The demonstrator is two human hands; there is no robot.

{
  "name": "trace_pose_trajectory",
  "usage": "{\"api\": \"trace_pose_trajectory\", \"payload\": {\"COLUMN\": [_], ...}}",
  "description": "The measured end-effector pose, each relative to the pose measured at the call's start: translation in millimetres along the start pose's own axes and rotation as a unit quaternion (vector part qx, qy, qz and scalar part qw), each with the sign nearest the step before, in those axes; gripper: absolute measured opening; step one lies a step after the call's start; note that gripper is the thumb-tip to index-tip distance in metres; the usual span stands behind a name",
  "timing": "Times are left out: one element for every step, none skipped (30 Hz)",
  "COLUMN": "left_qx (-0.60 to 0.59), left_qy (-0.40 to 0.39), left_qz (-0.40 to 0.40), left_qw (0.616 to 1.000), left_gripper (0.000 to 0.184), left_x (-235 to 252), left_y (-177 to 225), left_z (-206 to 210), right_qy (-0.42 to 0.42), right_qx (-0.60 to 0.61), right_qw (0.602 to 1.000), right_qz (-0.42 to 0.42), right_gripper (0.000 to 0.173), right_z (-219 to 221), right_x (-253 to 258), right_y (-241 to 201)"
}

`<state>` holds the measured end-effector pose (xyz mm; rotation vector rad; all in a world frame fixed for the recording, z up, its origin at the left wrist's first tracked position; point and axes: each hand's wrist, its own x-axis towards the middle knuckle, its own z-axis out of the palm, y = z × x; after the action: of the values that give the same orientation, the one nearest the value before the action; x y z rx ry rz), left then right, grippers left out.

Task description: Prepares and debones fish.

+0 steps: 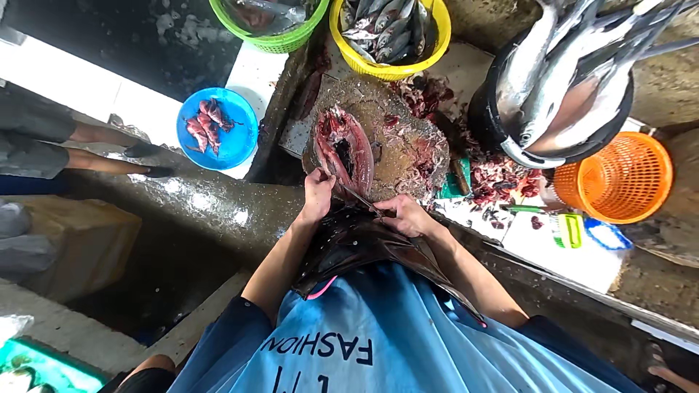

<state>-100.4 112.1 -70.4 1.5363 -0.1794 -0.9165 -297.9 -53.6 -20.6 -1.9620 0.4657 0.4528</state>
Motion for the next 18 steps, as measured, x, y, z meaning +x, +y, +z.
{"api": "trace_pose_trajectory", "payload": {"left_qx": [0.000,-0.002,-0.007,-0.021,-0.044,-0.060,-0.068,-0.070,-0.072,-0.075,-0.078,-0.083,-0.090,-0.096,-0.102,-0.112,-0.124,-0.131], "left_qy": [0.002,0.003,0.008,0.020,0.037,0.048,0.054,0.057,0.058,0.061,0.063,0.066,0.070,0.074,0.077,0.078,0.076,0.070], "left_qz": [0.000,-0.003,-0.009,-0.019,-0.029,-0.037,-0.041,-0.043,-0.045,-0.047,-0.048,-0.048,-0.048,-0.047,-0.048,-0.054,-0.060,-0.064], "left_qw": [1.000,1.000,1.000,0.999,0.998,0.996,0.995,0.995,0.995,0.994,0.994,0.993,0.992,0.992,0.991,0.989,0.988,0.987], "left_gripper": [0.021,0.022,0.022,0.021,0.020,0.020,0.019,0.019,0.019,0.019,0.019,0.020,0.023,0.025,0.025,0.025,0.024,0.023], "left_x": [0,0,2,5,12,15,17,17,17,16,16,16,16,17,18,18,19,17], "left_y": [0,0,1,0,-2,-4,-5,-6,-6,-6,-6,-7,-7,-7,-7,-5,-4,-4], "left_z": [0,0,0,2,5,6,7,7,7,7,7,7,6,4,3,3,3,2], "right_qy": [-0.003,-0.008,-0.011,-0.015,-0.020,-0.025,-0.029,-0.033,-0.035,-0.038,-0.043,-0.054,-0.069,-0.077,-0.069,-0.039,0.022,0.101], "right_qx": [0.002,0.005,0.006,0.009,0.013,0.018,0.021,0.023,0.023,0.022,0.021,0.018,0.016,0.015,0.013,0.009,0.003,-0.009], "right_qw": [1.000,1.000,1.000,1.000,1.000,1.000,0.999,0.999,0.999,0.999,0.999,0.998,0.997,0.996,0.997,0.999,1.000,0.995], "right_qz": [0.000,0.001,0.000,0.000,0.000,-0.001,-0.002,-0.005,-0.006,-0.005,-0.002,0.007,0.022,0.031,0.031,0.023,0.007,-0.010], "right_gripper": [0.027,0.027,0.026,0.026,0.025,0.026,0.026,0.026,0.026,0.026,0.025,0.026,0.028,0.030,0.031,0.031,0.031,0.032], "right_z": [0,-1,-1,-2,-3,-4,-4,-6,-6,-7,-8,-9,-11,-11,-10,-9,-5,0], "right_x": [0,-1,-1,-2,-2,-3,-4,-5,-6,-7,-8,-10,-11,-14,-18,-23,-28,-32], "right_y": [2,3,4,5,6,6,6,6,7,7,7,7,6,6,8,11,13,16]}}
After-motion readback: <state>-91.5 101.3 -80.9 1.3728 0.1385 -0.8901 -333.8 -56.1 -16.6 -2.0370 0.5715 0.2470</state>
